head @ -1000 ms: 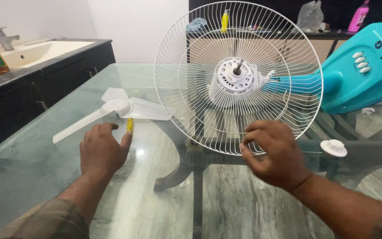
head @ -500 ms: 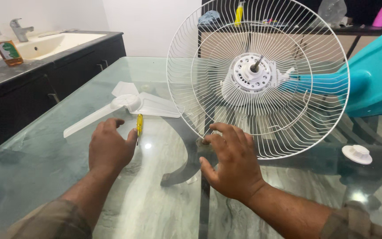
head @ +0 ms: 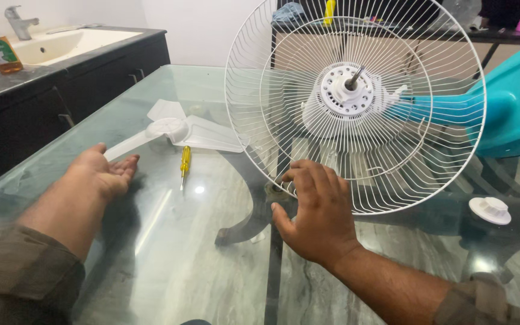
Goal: The person assembles a table fan by attaching the fan blade to the motor shaft, securing it with a nut, and then attaching the front grill. The person uses a screwdriver to tighten the nut and ensures the components are properly aligned.
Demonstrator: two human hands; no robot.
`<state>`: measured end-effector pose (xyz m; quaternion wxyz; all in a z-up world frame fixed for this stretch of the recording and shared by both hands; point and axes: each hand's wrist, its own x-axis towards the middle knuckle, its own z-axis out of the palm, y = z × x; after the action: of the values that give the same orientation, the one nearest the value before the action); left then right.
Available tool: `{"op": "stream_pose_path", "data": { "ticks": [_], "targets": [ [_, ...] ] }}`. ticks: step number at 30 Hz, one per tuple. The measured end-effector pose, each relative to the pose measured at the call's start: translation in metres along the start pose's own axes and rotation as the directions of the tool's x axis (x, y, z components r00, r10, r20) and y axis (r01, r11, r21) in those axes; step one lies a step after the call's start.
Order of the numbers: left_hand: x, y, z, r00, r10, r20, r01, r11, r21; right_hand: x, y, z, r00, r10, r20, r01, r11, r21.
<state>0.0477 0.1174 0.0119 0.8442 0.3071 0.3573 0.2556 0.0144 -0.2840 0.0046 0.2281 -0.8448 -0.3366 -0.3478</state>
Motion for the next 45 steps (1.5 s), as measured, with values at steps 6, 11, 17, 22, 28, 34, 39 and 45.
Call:
{"op": "stream_pose_path", "data": {
  "ticks": [6, 11, 17, 22, 28, 34, 39, 45],
  "targets": [
    [0.025, -0.012, 0.000, 0.999, -0.034, 0.014, 0.035, 0.995, -0.096, -0.003, 0.002, 0.001, 1.000, 0.004, -0.028, -0.003, 1.000, 0.030],
    [0.046, -0.004, -0.024, 0.997, -0.061, 0.057, 0.070, 0.983, -0.172, -0.001, 0.002, 0.000, 1.000, 0.018, -0.009, -0.018, 1.000, 0.017],
    [0.047, 0.009, -0.098, 0.716, -0.077, 0.694, 0.323, 0.918, -0.231, -0.001, 0.004, -0.001, 0.993, 0.121, -0.018, -0.122, 0.991, -0.060],
    [0.050, 0.012, -0.084, 0.628, 0.042, 0.777, -0.272, 0.948, 0.168, 0.000, 0.008, -0.002, 0.977, 0.210, 0.032, -0.209, 0.977, -0.032],
    [0.056, 0.015, -0.073, 0.819, -0.081, 0.568, 0.161, 0.983, -0.091, 0.001, 0.008, -0.001, 0.972, 0.227, 0.066, -0.223, 0.973, -0.055],
    [0.046, 0.005, -0.012, 0.997, -0.061, -0.047, 0.054, 0.990, -0.128, 0.003, 0.008, -0.001, 0.977, 0.205, 0.062, -0.204, 0.979, -0.033],
    [0.013, -0.003, -0.016, 0.992, 0.103, 0.071, -0.078, 0.953, -0.294, 0.002, 0.006, -0.001, 0.975, 0.218, 0.047, -0.217, 0.976, -0.009],
    [-0.025, -0.002, -0.034, 0.951, 0.247, 0.185, -0.127, 0.861, -0.492, 0.001, 0.007, -0.003, 0.971, 0.235, 0.047, -0.237, 0.970, 0.046]
  ]
}}
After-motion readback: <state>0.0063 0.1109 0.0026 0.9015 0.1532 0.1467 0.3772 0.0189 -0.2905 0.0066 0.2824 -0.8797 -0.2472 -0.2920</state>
